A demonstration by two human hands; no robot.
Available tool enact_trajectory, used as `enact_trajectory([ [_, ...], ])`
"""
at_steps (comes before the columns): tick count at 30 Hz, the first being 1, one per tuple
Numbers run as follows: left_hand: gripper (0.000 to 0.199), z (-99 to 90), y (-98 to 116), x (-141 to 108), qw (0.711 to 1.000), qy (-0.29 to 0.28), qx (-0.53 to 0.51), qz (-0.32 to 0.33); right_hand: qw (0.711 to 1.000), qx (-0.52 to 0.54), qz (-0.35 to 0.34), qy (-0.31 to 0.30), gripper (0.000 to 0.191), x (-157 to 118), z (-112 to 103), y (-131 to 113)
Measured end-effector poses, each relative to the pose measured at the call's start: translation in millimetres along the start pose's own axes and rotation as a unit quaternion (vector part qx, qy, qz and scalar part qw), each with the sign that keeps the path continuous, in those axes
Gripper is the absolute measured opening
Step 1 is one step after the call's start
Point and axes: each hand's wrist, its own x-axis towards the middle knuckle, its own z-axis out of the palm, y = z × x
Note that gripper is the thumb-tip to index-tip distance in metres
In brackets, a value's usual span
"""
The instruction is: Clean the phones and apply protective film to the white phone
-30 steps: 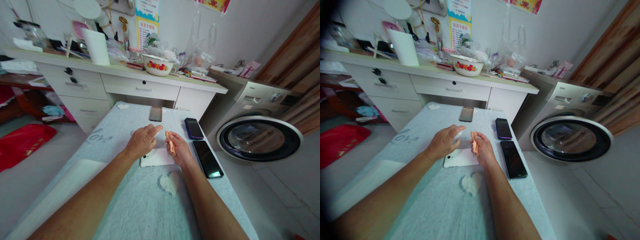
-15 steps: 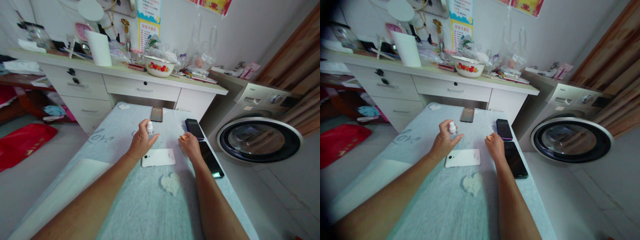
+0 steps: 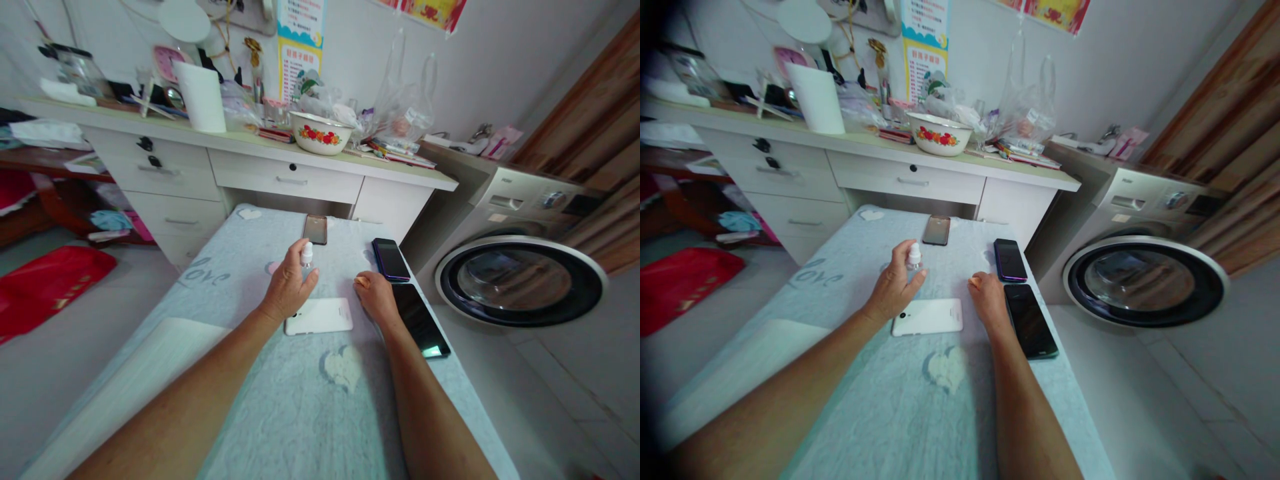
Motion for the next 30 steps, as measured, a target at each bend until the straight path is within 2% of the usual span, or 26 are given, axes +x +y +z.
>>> enact_trajectory([
  [3, 0.055, -1.2, 0, 1, 1.000, -0.005, 0.003, -0.001, 0.994, 0.096, 0.042, -0.005, 0.008, 0, 3, 2],
  [5, 0.056, -0.7, -1, 0, 1.000, 0.000, -0.002, -0.002, 0.980, 0.188, 0.068, -0.014, 0.013, 1, 5, -1],
  [10, 0.060, 2.7, -5, -1, 1.000, 0.005, -0.021, -0.003, 0.899, 0.422, 0.101, -0.059, 0.026, -3, 5, -23],
  [14, 0.062, 4.1, -4, -2, 1.000, 0.008, -0.026, 0.002, 0.844, 0.510, 0.131, -0.100, 0.029, -10, 4, -41],
  [18, 0.059, 3.1, -3, -2, 0.999, -0.007, -0.040, -0.001, 0.819, 0.544, 0.143, -0.115, 0.030, -11, 1, -53],
  [21, 0.056, 1.1, 0, -2, 0.999, -0.006, -0.038, -0.004, 0.814, 0.551, 0.144, -0.113, 0.029, -7, -2, -63],
  [25, 0.057, -1.3, 2, -2, 0.999, 0.000, -0.035, -0.005, 0.828, 0.544, 0.103, -0.088, 0.028, 4, -4, -80],
  [30, 0.055, -2.1, 2, -1, 1.000, -0.009, -0.028, -0.006, 0.870, 0.493, 0.018, -0.011, 0.022, 20, 2, -97],
])
